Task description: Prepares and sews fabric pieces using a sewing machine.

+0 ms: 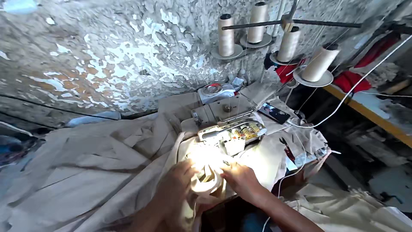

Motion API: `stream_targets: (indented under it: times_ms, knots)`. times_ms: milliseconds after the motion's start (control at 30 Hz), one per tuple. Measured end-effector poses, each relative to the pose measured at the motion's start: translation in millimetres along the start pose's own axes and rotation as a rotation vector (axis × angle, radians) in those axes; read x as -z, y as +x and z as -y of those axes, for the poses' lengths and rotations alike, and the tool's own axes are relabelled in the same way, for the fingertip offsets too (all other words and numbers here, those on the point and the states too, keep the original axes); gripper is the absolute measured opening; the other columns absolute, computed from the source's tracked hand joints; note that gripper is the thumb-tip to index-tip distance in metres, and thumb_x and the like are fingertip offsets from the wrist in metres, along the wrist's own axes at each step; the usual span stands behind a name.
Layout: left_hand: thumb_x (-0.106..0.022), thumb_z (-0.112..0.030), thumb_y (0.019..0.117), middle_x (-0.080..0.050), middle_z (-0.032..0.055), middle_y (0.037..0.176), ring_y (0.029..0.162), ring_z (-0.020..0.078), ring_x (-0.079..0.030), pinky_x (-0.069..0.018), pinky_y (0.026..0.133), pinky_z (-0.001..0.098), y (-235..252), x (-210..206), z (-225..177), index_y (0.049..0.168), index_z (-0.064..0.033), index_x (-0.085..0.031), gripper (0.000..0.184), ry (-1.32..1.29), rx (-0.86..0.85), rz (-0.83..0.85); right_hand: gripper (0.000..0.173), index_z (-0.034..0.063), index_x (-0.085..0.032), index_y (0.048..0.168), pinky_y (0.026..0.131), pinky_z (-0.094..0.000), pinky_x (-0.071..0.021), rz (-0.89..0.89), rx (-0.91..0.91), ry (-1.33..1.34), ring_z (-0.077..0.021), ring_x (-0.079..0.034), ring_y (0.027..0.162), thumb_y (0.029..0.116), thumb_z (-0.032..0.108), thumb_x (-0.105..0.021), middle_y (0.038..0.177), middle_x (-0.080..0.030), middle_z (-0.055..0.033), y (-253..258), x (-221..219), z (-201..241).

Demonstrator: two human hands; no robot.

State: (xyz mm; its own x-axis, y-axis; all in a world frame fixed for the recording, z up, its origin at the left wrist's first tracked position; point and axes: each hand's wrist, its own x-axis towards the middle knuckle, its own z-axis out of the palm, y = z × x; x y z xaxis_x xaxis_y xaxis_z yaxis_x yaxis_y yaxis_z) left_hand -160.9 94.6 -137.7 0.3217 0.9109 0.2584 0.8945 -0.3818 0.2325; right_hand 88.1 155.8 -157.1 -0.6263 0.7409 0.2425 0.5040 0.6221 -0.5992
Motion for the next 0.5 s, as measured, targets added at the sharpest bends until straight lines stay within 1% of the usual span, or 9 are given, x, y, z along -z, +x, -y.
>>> stream_targets:
  times_ms: [67,133,200,233,300,367,433,467,500]
  knots:
    - [-0.056,-0.013,0.0899,-0.071,0.0137,0.125,0.120,0.0345,-0.067,-0.0519,0.100,0.0575,-17.5,-4.0,-1.3,0.106,-0.0094,-0.075,0.025,-0.004,-0.107,0.046,0.029,0.0162,-0.074,0.125,0.070,-0.0449,-0.0611,0.065,0.249,0.029,-0.0306,-0.075,0.089,0.0984,0.023,-0.064,0.123,-0.072,-0.0151,-4.6,3.2,7.1]
    - [-0.062,-0.015,0.0849,-0.069,0.0150,0.130,0.124,0.0376,-0.064,-0.0484,0.100,0.0643,-20.7,-6.6,1.1,0.110,-0.0112,-0.075,0.028,0.004,-0.155,0.085,0.022,0.0098,-0.076,0.115,0.067,-0.0435,-0.0604,0.153,0.392,0.000,-0.0298,-0.075,0.086,0.0966,0.017,-0.067,0.133,-0.068,-0.0161,1.6,2.1,14.3]
    - [-0.066,-0.018,0.0838,-0.067,0.0178,0.133,0.127,0.0411,-0.061,-0.0443,0.102,0.0692,-17.9,-3.8,5.1,0.107,-0.0113,-0.075,0.025,-0.002,-0.170,0.142,0.013,0.0030,-0.075,0.097,0.065,-0.0464,-0.0593,0.240,0.427,-0.001,-0.0318,-0.074,0.083,0.0950,0.012,-0.066,0.126,-0.070,-0.0172,14.2,5.4,18.2]
    - [-0.068,-0.018,0.0816,-0.066,0.0183,0.133,0.128,0.0412,-0.060,-0.0421,0.104,0.0703,-16.2,0.3,6.5,0.105,-0.0110,-0.075,0.026,-0.018,-0.164,0.178,0.014,0.0013,-0.074,0.097,0.067,-0.0486,-0.0587,0.293,0.406,0.076,-0.0323,-0.074,0.084,0.0965,0.013,-0.065,0.120,-0.072,-0.0171,21.1,11.9,18.8]
    - [-0.073,-0.013,0.0782,-0.070,0.0163,0.126,0.123,0.0380,-0.064,-0.0406,0.106,0.0712,-12.1,12.3,5.0,0.106,-0.0071,-0.075,0.028,-0.080,-0.121,0.220,0.020,-0.0012,-0.073,0.101,0.076,-0.0474,-0.0565,0.370,0.306,0.344,-0.0278,-0.071,0.085,0.1010,0.015,-0.061,0.100,-0.073,-0.0159,32.7,34.0,16.3]
    - [-0.073,-0.013,0.0797,-0.074,0.0155,0.109,0.106,0.0365,-0.071,-0.0439,0.101,0.0710,-8.8,28.0,2.6,0.106,-0.0024,-0.073,0.028,-0.100,-0.074,0.176,0.025,-0.0038,-0.072,0.101,0.074,-0.0333,-0.0550,0.343,0.193,0.525,-0.0144,-0.066,0.077,0.1026,0.017,-0.058,0.089,-0.072,-0.0128,38.9,53.5,7.9]
    - [-0.070,-0.026,0.0872,-0.073,0.0187,0.104,0.098,0.0402,-0.071,-0.0451,0.096,0.0706,-5.3,46.4,4.9,0.115,-0.0045,-0.072,0.036,0.016,-0.038,0.108,0.027,-0.0038,-0.071,0.103,0.068,-0.0201,-0.0489,0.281,0.107,0.578,-0.0018,-0.057,0.070,0.1026,0.020,-0.059,0.084,-0.068,-0.0063,39.0,58.0,-6.0]
    - [-0.065,-0.034,0.0899,-0.072,0.0197,0.103,0.095,0.0415,-0.071,-0.0453,0.094,0.0703,-3.1,53.6,8.7,0.123,-0.0094,-0.070,0.041,0.115,-0.031,0.069,0.028,-0.0030,-0.071,0.108,0.068,-0.0222,-0.0493,0.249,0.092,0.548,-0.0035,-0.057,0.070,0.1013,0.023,-0.062,0.085,-0.069,-0.0072,36.8,54.9,-11.7]
    - [-0.060,-0.038,0.0918,-0.072,0.0197,0.100,0.089,0.0408,-0.071,-0.0457,0.092,0.0673,-0.6,58.2,12.5,0.129,-0.0147,-0.070,0.045,0.222,-0.049,0.013,0.033,-0.0013,-0.070,0.116,0.070,-0.0294,-0.0517,0.222,0.089,0.477,-0.0104,-0.060,0.071,0.0982,0.026,-0.067,0.088,-0.071,-0.0106,33.5,50.3,-13.9]
